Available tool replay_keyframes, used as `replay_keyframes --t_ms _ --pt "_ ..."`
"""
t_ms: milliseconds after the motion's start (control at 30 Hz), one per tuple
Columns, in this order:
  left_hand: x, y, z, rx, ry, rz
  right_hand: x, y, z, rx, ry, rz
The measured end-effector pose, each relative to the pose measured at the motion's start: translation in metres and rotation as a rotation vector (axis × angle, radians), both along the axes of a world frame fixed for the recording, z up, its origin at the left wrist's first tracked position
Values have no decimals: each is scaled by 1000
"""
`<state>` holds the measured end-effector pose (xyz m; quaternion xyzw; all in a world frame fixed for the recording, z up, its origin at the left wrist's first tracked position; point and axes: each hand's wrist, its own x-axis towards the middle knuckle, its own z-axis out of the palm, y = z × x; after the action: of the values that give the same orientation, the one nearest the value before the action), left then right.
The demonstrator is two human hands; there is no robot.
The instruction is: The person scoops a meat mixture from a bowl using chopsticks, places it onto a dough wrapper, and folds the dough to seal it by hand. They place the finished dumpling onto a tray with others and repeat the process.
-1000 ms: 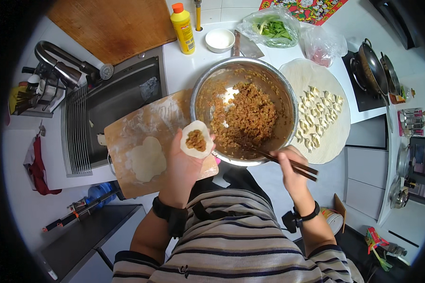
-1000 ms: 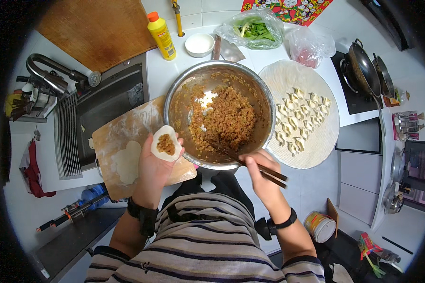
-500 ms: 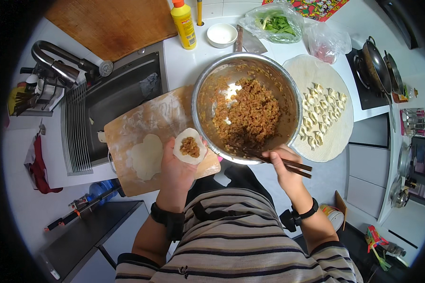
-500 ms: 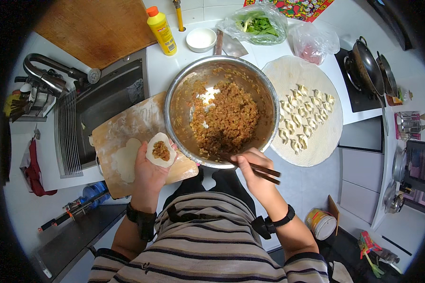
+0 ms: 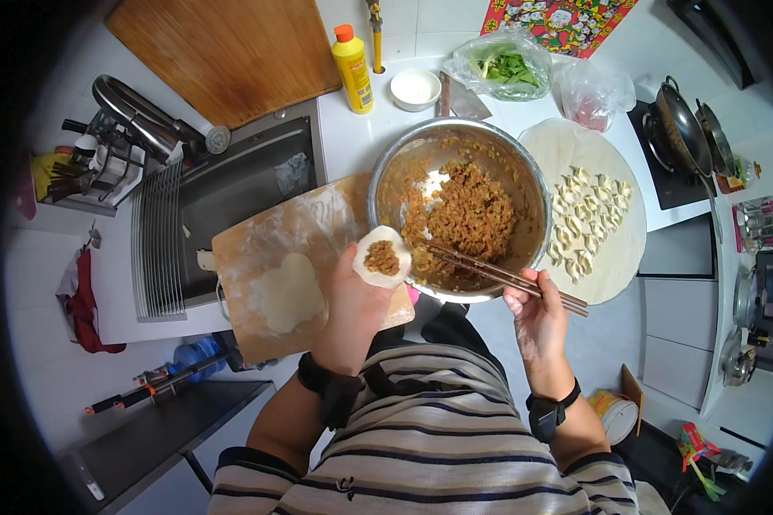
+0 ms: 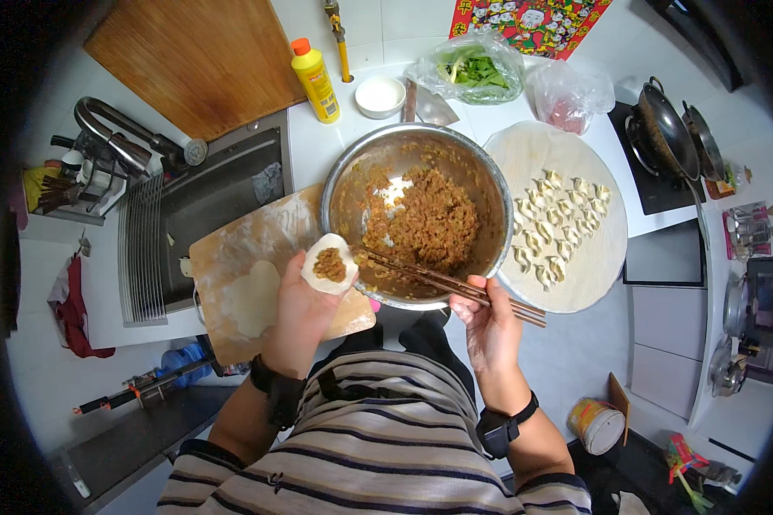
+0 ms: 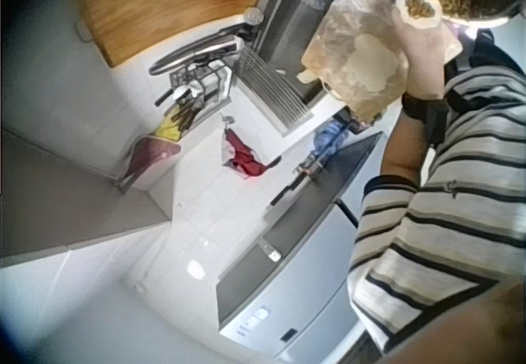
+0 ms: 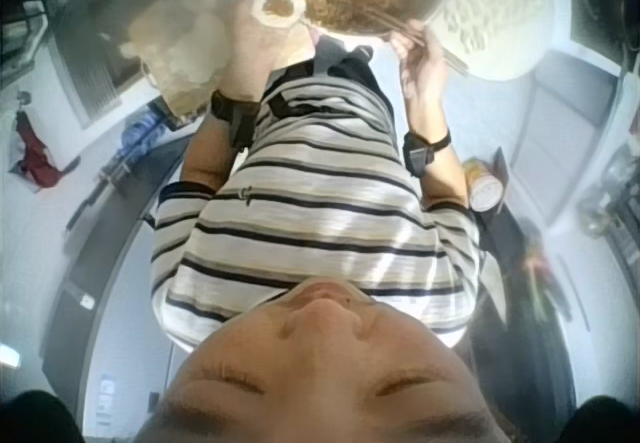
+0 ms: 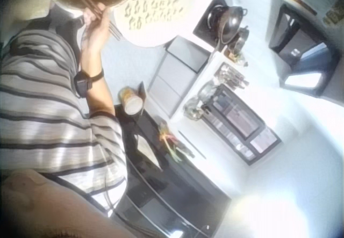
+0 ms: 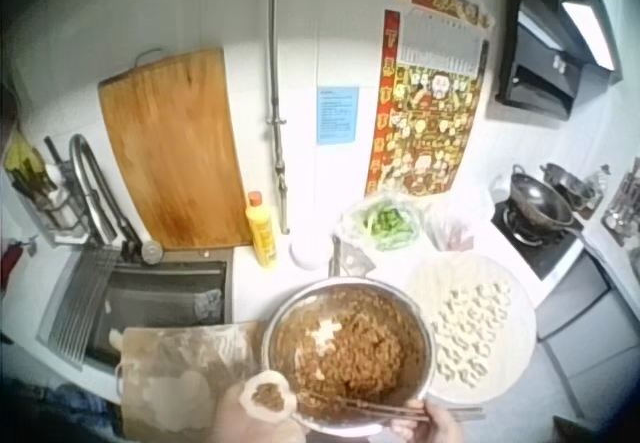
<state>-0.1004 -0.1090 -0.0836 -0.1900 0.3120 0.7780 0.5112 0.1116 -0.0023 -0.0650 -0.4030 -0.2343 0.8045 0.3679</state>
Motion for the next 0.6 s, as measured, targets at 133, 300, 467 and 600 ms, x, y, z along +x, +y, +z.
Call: replay_keyframes --t_ms 133,300,467,600 --pt "8 12 11 59 -44 -62 -6 -11 8 993 -283 96" --pt "10 23 31 171 -53 -150 1 -6 25 1771 -287 491" --pt "11 26 31 131 -11 -148 7 -9 42 1806 -277 472" --pt "7 25 24 179 35 -126 13 -8 35 1534 -245 168"
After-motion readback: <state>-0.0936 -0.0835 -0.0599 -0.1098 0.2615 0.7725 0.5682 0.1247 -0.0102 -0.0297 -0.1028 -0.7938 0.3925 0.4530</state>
